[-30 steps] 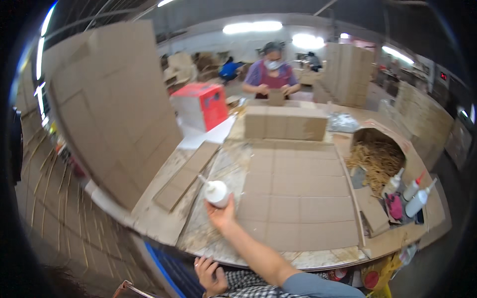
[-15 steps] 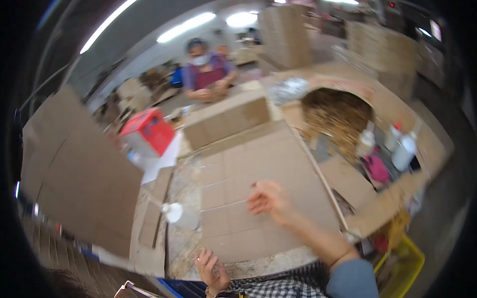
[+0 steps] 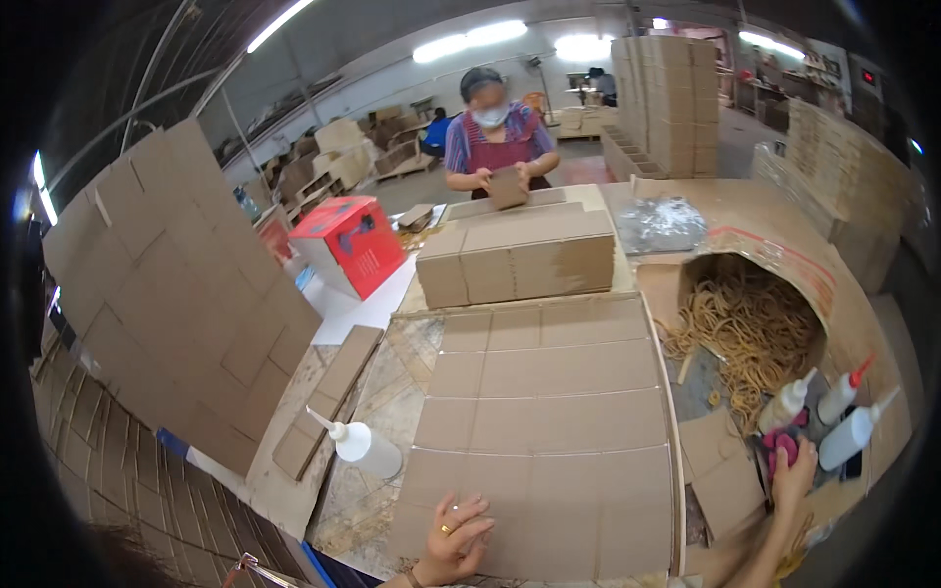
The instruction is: Applying glue to cardboard sheets and folding them into small boxes.
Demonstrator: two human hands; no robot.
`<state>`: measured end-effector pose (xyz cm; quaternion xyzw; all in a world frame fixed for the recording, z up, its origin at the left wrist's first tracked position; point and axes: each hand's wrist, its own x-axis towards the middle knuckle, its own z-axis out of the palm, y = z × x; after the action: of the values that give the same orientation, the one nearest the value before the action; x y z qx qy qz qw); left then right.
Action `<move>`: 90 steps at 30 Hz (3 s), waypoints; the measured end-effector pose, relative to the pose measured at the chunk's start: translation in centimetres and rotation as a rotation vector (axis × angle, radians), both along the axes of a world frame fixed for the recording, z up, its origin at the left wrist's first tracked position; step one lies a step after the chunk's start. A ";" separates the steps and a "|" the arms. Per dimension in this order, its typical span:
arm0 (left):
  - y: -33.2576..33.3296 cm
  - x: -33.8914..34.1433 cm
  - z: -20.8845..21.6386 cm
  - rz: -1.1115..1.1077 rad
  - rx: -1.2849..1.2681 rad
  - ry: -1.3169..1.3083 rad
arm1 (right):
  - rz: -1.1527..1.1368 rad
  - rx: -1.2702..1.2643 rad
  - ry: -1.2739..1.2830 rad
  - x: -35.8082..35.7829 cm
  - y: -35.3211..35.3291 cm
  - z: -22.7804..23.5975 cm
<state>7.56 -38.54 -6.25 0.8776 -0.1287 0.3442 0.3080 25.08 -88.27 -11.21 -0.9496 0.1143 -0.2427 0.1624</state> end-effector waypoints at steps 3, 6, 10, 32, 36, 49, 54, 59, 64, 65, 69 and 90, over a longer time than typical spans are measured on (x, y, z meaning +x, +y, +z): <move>0.5 0.3 -3.4 0.043 0.024 -0.056 | 0.002 0.143 -0.190 0.4 1.5 0.1; 0.8 0.8 -5.4 0.048 0.032 -0.062 | -0.054 0.251 -0.499 -3.0 5.6 5.3; 1.0 1.3 -3.3 -0.212 0.181 0.085 | 0.364 0.292 -0.328 -5.4 15.1 10.8; -1.4 3.1 6.1 -0.674 -0.012 0.355 | 1.416 0.364 0.000 -7.5 30.3 11.5; -1.2 2.6 7.3 -0.530 -0.251 0.331 | 1.332 0.278 -0.176 -7.8 28.3 12.4; 4.5 -3.3 -1.9 -0.155 -0.183 0.127 | -0.218 -0.275 -0.073 -3.5 -1.4 -0.6; 7.0 -7.7 -4.1 0.050 0.031 0.037 | -0.277 -0.256 -0.516 -4.9 6.6 4.5; 8.6 -13.9 -8.8 0.107 0.317 0.037 | 0.514 0.069 -0.582 -0.4 21.0 12.8; 6.1 -12.5 -4.8 0.313 0.182 0.138 | 0.682 -0.343 0.355 7.3 32.0 5.2; 5.8 -12.4 -4.5 0.341 0.144 0.159 | 0.815 -0.362 0.303 7.2 33.4 4.8; 5.1 -12.6 -5.9 0.436 0.066 0.083 | 0.886 -0.128 -0.007 7.5 35.5 6.8; 16.3 -3.9 2.9 0.727 -0.499 0.109 | 1.384 0.488 0.548 0.4 43.2 7.8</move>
<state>3.63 -22.25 -3.37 0.7814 0.2918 0.4040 0.3756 25.45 -45.05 -3.44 -0.7684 -0.4174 0.1887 0.4470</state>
